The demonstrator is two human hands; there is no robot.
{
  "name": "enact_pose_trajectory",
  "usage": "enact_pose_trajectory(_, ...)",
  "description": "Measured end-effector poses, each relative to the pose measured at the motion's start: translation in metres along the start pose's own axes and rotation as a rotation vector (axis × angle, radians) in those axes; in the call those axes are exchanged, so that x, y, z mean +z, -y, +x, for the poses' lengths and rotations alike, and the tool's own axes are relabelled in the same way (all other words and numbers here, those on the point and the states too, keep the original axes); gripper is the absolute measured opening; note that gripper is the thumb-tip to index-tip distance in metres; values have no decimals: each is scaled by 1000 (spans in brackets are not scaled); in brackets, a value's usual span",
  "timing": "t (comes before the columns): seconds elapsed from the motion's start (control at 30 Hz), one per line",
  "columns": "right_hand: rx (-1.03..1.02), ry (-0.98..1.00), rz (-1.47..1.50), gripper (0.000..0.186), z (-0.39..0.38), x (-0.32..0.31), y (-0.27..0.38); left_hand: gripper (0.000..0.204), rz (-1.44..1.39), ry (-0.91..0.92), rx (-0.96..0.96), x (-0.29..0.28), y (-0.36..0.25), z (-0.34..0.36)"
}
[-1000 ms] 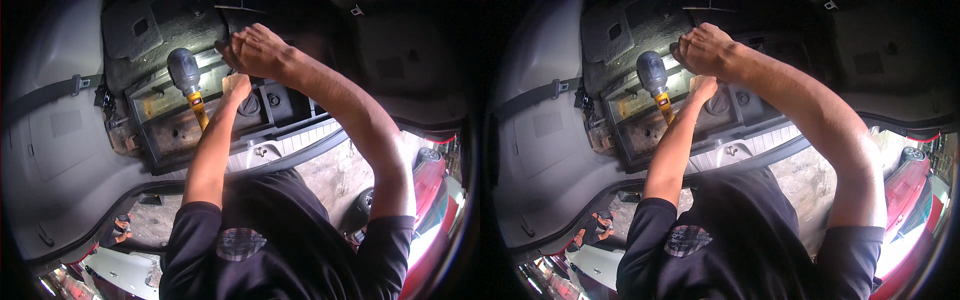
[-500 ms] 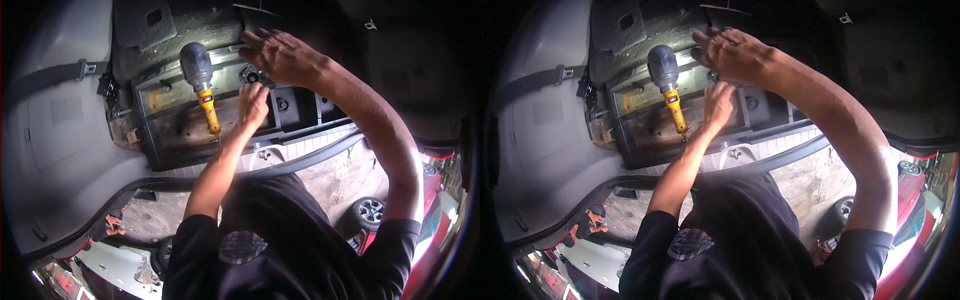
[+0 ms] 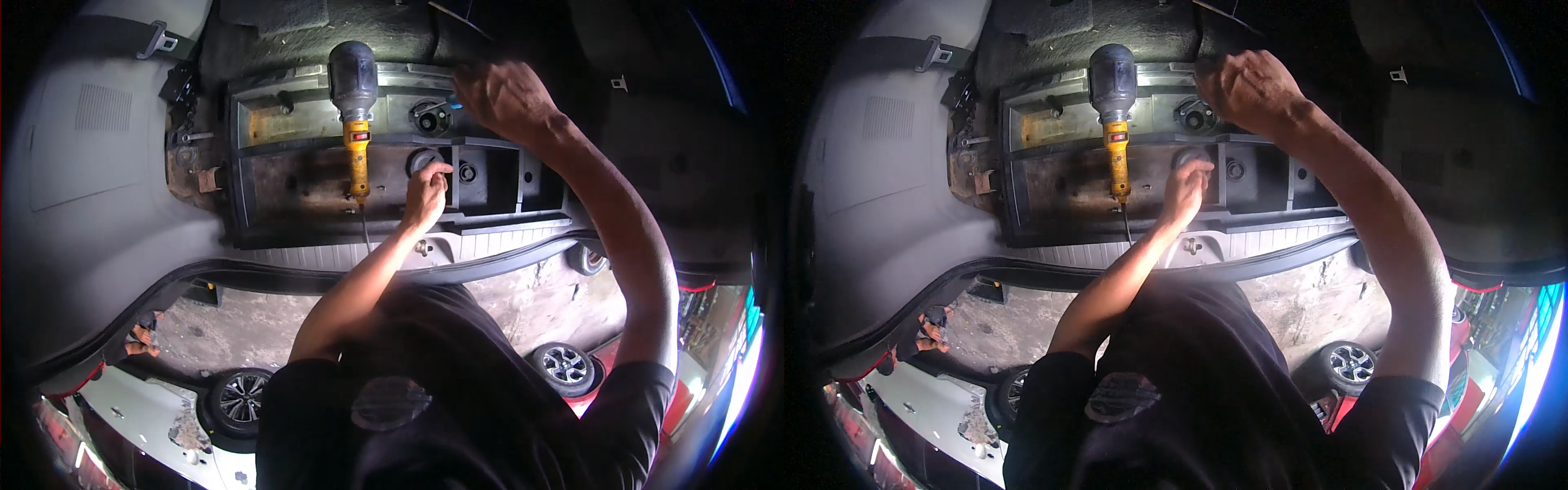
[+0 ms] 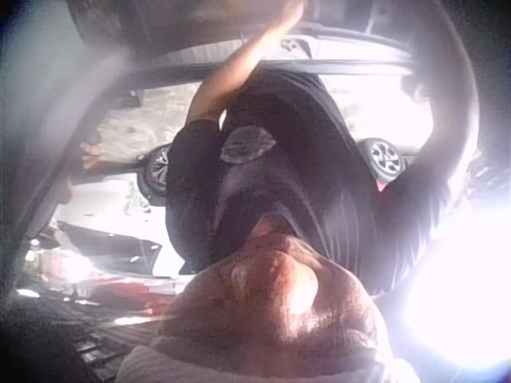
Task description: The person removes the fuel pump assembly from the rear trunk area of a vehicle. The person uses a screwdriver to pry and loosen components, handles electrical connectors, and lifts the pump unit out of the fuel tank opening.
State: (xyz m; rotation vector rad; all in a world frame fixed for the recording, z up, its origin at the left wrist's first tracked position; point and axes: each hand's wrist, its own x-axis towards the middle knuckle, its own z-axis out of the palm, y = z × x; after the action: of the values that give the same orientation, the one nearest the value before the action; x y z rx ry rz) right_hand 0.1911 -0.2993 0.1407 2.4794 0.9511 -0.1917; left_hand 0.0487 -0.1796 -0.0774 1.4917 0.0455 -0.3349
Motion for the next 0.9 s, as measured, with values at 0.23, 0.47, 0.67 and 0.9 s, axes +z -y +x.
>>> enact_pose_trajectory(0.23,-215,-425,78,41,1,10,-8,26,-95,21,-69,-6,15,1)
enact_pose_trajectory(0.47,-65,-388,211,39,5,30,-12,27,109,100,-89,-11,12,-9)
enact_pose_trajectory(0.67,-66,-221,-51,33,-1,25,-6,25,505,-112,318,-6,-29,13)
enact_pose_trajectory(0.9,-134,-572,301,38,-1,5,-12,18,1204,168,283,10,-21,96)
